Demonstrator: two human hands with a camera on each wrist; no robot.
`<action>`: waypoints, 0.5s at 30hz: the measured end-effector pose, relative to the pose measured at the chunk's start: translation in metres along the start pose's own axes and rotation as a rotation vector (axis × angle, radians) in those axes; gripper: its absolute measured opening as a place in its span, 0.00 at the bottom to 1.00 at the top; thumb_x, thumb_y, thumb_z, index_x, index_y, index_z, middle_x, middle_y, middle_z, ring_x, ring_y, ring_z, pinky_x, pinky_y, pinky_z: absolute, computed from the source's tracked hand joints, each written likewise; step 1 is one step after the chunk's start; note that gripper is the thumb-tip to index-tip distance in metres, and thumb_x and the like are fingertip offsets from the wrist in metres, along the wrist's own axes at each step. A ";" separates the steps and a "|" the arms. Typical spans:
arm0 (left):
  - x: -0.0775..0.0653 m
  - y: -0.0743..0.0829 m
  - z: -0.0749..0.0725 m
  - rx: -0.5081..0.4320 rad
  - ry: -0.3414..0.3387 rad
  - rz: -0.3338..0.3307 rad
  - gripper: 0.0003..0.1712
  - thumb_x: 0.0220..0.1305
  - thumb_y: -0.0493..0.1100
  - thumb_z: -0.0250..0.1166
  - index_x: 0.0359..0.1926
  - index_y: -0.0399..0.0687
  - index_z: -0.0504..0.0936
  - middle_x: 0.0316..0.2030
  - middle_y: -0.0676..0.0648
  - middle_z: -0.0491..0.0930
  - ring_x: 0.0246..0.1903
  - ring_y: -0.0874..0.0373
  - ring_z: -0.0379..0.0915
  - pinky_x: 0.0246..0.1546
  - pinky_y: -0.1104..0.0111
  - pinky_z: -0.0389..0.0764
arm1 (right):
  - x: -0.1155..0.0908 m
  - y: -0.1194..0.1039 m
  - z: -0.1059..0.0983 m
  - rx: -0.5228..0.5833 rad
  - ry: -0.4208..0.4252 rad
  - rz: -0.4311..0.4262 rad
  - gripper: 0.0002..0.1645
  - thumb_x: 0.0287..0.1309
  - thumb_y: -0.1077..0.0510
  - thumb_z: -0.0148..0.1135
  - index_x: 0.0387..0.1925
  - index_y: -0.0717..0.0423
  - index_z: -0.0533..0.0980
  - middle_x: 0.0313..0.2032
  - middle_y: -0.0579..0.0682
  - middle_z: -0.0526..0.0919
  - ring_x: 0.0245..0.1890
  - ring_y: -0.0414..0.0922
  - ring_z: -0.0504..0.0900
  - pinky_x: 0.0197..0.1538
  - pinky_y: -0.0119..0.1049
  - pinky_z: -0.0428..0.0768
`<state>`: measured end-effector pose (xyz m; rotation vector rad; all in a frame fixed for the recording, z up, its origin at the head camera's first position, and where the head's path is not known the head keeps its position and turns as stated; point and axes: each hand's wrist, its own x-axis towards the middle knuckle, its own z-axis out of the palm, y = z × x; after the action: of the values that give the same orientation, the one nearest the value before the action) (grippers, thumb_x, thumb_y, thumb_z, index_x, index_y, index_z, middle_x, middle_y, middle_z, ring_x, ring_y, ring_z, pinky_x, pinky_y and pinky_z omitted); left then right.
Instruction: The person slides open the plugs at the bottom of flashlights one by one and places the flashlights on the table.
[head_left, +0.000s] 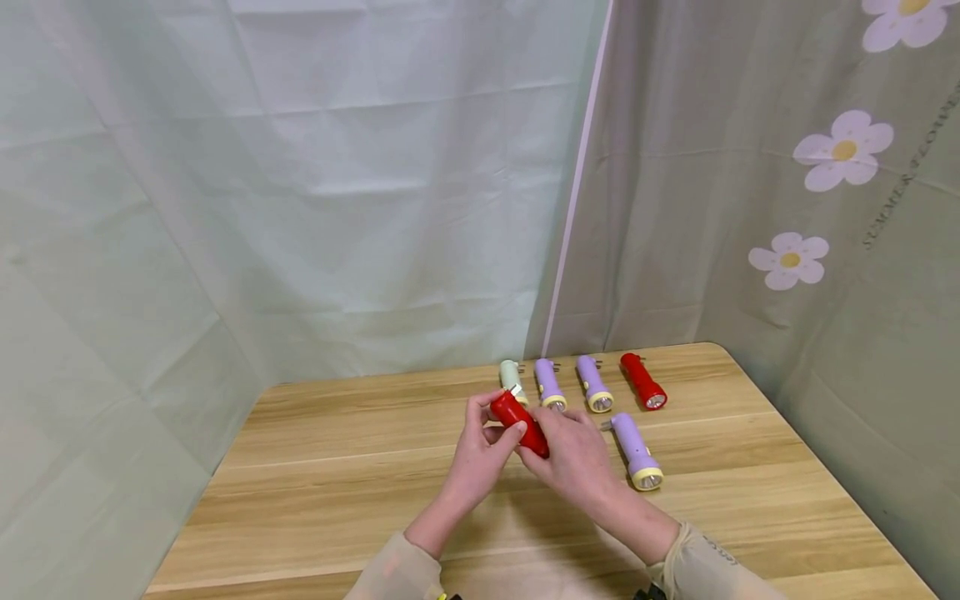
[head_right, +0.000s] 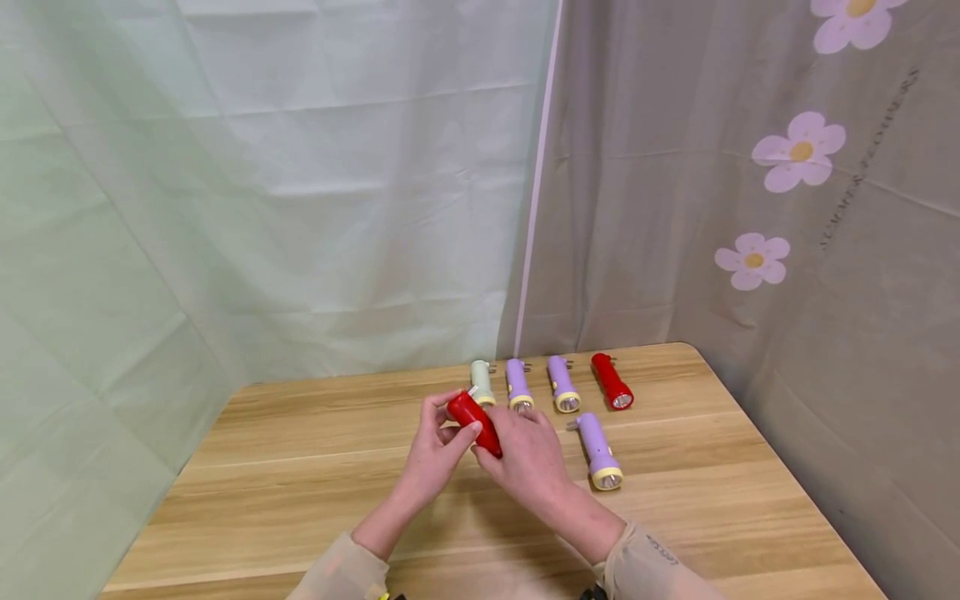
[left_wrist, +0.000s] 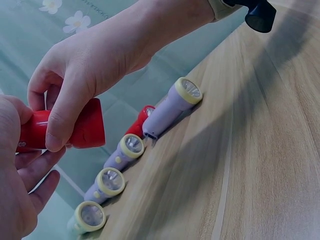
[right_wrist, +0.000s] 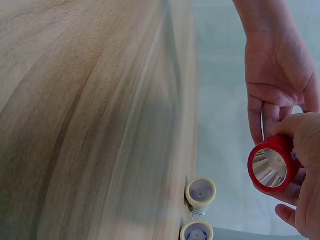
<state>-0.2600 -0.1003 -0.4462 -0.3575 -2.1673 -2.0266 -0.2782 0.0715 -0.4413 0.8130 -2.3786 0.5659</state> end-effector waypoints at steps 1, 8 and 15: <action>0.000 0.000 0.000 0.004 -0.003 0.000 0.31 0.71 0.44 0.67 0.68 0.60 0.63 0.53 0.41 0.76 0.45 0.47 0.81 0.43 0.59 0.86 | 0.000 0.000 0.000 -0.003 -0.003 0.000 0.23 0.54 0.48 0.77 0.47 0.49 0.78 0.34 0.41 0.85 0.29 0.37 0.80 0.54 0.44 0.78; -0.001 0.002 0.000 0.028 -0.019 0.000 0.34 0.71 0.45 0.67 0.71 0.59 0.61 0.52 0.40 0.75 0.44 0.47 0.81 0.41 0.62 0.85 | 0.000 0.001 -0.001 -0.011 -0.014 -0.003 0.21 0.55 0.47 0.75 0.47 0.49 0.78 0.34 0.41 0.85 0.28 0.37 0.79 0.54 0.44 0.78; 0.000 0.002 0.000 0.024 -0.015 0.014 0.34 0.72 0.46 0.66 0.71 0.65 0.60 0.52 0.42 0.75 0.43 0.48 0.82 0.40 0.62 0.85 | 0.002 0.001 -0.003 -0.009 -0.026 0.016 0.22 0.56 0.46 0.75 0.48 0.48 0.78 0.34 0.40 0.85 0.29 0.36 0.79 0.55 0.45 0.77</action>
<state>-0.2593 -0.1003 -0.4445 -0.3848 -2.1893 -1.9946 -0.2791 0.0734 -0.4379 0.8034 -2.4114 0.5541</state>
